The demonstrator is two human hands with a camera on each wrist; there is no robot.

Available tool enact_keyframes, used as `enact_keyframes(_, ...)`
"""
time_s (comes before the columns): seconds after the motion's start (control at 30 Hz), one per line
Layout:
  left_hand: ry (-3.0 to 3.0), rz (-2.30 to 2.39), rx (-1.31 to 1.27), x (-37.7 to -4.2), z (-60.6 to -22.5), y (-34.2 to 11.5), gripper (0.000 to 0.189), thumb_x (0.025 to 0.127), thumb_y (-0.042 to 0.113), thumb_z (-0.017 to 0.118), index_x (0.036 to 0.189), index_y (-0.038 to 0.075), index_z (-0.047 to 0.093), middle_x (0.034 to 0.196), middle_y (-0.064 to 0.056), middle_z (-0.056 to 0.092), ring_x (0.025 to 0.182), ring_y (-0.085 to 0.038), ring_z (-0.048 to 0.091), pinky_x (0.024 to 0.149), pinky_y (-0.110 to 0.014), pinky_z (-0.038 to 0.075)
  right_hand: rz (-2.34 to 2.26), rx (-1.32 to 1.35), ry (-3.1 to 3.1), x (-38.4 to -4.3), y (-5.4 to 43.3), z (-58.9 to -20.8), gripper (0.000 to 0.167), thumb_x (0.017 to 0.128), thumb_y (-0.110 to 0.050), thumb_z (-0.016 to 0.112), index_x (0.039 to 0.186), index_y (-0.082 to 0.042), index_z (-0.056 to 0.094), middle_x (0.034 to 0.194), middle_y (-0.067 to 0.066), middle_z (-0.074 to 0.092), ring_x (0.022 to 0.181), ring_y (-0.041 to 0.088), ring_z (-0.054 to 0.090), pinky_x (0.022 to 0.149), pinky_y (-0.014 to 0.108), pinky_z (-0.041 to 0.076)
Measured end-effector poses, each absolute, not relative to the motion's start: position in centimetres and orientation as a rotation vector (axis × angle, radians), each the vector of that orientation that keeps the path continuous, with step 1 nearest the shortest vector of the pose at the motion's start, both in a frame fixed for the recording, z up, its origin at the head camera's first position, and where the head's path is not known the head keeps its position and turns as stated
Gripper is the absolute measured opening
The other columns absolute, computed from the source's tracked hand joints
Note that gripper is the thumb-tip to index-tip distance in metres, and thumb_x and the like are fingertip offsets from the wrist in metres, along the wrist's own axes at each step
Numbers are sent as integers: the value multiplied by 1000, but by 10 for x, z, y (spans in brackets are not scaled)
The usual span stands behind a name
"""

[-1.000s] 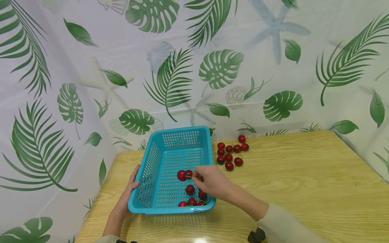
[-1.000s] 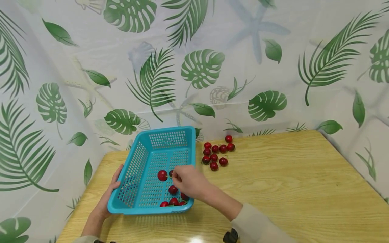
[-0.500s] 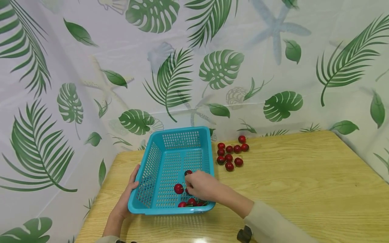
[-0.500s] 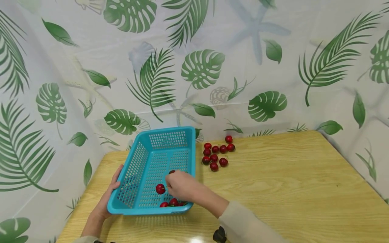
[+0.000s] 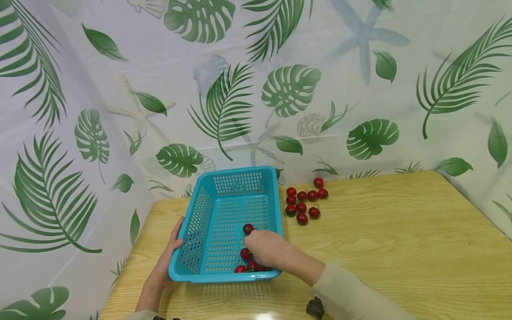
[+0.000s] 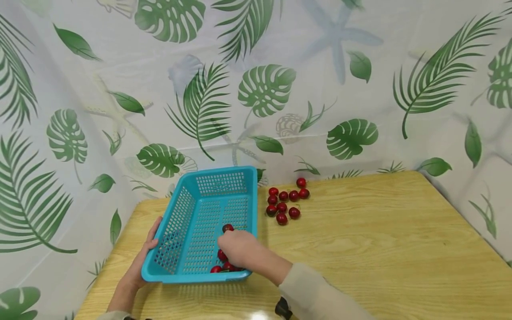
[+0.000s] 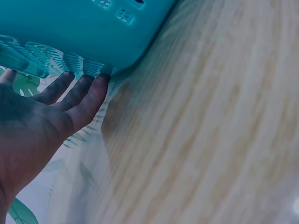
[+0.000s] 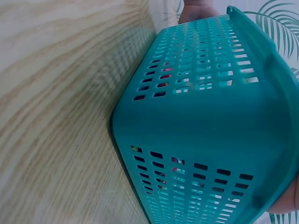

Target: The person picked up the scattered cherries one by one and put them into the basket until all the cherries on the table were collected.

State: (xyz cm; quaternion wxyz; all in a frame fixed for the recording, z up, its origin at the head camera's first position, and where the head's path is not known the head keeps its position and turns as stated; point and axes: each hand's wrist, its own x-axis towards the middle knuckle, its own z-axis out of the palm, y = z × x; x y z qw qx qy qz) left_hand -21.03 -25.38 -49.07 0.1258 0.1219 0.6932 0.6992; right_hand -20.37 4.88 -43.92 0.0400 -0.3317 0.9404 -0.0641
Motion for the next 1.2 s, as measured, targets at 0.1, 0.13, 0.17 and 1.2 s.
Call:
enact_keyframes(0.1,2028,2031,352,-210,-491,-253,62,106,28,21,159,27,-12,165,-7,-17,148,-44,-4,104,-45,33,-96,-1033,2889,-202,48,-441,13,87,-5,68,78,-14,66,66,-4,57,58,9,48,57,24,49)
enact_keyframes(0.13,2027,2032,348,-210,-491,-253,63,106,28,22,159,27,-12,165,-7,-18,148,-44,-4,103,-44,33,-79,-1039,2890,-201,48,-441,12,88,-6,68,78,-14,67,67,-4,58,59,8,49,59,25,50)
enact_keyframes(0.17,2026,2033,346,-210,-491,-253,63,106,28,22,159,27,-12,165,-7,-18,148,-44,-4,103,-43,33,-65,-1048,2894,-201,48,-441,12,88,-7,68,78,-14,68,67,-4,59,59,8,50,59,25,51)
enact_keyframes(1.2,2014,2046,338,-210,-491,-253,63,106,29,22,159,28,-12,165,-6,-17,148,-43,-4,102,-41,33,-102,-1014,3008,-199,48,-444,22,83,-2,68,69,-16,60,74,-2,63,60,10,52,57,29,51)
